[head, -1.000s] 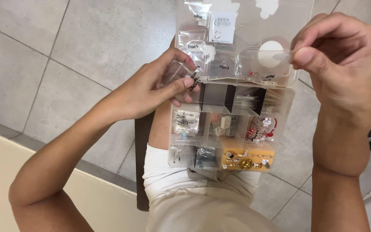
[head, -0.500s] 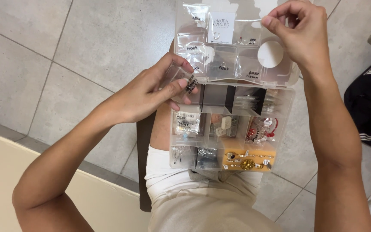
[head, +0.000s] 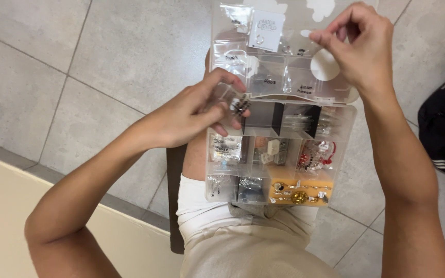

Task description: Sorting and organizing small jewelry components and bags into a plastic compartment box.

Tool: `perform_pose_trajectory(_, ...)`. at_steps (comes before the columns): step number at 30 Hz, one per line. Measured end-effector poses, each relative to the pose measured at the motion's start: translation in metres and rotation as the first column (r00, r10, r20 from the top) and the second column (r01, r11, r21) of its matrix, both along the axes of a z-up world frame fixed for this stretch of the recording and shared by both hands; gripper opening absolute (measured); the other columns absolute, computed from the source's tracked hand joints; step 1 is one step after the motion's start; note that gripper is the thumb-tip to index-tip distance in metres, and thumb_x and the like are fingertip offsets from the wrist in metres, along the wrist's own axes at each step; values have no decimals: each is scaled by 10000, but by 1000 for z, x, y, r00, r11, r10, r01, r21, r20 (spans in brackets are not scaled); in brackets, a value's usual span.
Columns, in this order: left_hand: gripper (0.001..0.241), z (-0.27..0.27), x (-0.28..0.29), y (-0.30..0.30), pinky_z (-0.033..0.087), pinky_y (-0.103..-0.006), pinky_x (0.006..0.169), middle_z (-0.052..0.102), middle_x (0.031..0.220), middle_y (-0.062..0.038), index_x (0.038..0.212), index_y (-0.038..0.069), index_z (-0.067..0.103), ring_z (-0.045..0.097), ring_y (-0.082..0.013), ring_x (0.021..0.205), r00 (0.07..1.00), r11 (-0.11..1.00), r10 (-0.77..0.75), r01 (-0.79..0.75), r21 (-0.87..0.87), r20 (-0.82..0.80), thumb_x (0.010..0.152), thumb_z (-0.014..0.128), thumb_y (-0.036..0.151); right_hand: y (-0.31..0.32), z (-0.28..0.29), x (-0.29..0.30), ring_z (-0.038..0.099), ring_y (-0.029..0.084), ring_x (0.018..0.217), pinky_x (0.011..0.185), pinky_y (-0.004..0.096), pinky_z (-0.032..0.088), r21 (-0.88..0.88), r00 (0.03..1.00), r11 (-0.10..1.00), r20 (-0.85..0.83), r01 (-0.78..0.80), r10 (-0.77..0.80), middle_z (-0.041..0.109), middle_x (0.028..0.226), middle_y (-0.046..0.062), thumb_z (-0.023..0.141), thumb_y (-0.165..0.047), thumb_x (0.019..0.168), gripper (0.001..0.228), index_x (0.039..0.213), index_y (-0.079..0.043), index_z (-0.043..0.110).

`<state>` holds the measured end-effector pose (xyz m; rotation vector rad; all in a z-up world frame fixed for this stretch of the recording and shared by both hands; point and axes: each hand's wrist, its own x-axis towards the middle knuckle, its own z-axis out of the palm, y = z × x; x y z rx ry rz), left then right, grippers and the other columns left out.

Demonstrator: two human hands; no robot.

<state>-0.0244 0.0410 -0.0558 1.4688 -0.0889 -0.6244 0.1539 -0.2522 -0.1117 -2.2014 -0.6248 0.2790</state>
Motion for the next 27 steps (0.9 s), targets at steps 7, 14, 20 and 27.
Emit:
perform_pose_trajectory(7,197,16,12,-15,720,-266,770,737,1012,-125,1242,130,427,810,-175,972,999,998,3,0,69,-36,1053,471,166,31,54,-64,474,142,887,775,263,384,115,954,962,-142,-248,263,602,917,32,735,-123,1063,46,1054,-80,721)
perform_pose_trajectory(14,203,27,13,-21,699,-240,668,811,1018,-85,1192,166,433,821,-113,845,1000,982,13,-13,190,-3,1026,550,169,43,66,-78,464,155,872,788,275,390,124,931,937,-130,-326,341,595,869,23,792,-120,995,81,1013,-58,744)
perform_pose_trajectory(20,225,29,12,-22,614,-231,635,823,953,-7,1184,183,429,821,-89,797,995,965,-15,-12,263,103,1026,590,175,37,64,-77,476,163,861,784,279,391,127,929,932,-112,-340,354,602,866,33,806,-92,984,83,971,-45,738)
perform_pose_trajectory(27,239,19,5,-15,743,-264,748,770,1052,-120,1255,99,463,805,-146,882,997,985,37,-48,163,75,1033,550,81,-28,29,-8,628,142,897,800,231,517,257,997,965,-55,-46,62,683,1058,115,742,14,1225,90,1161,34,681)
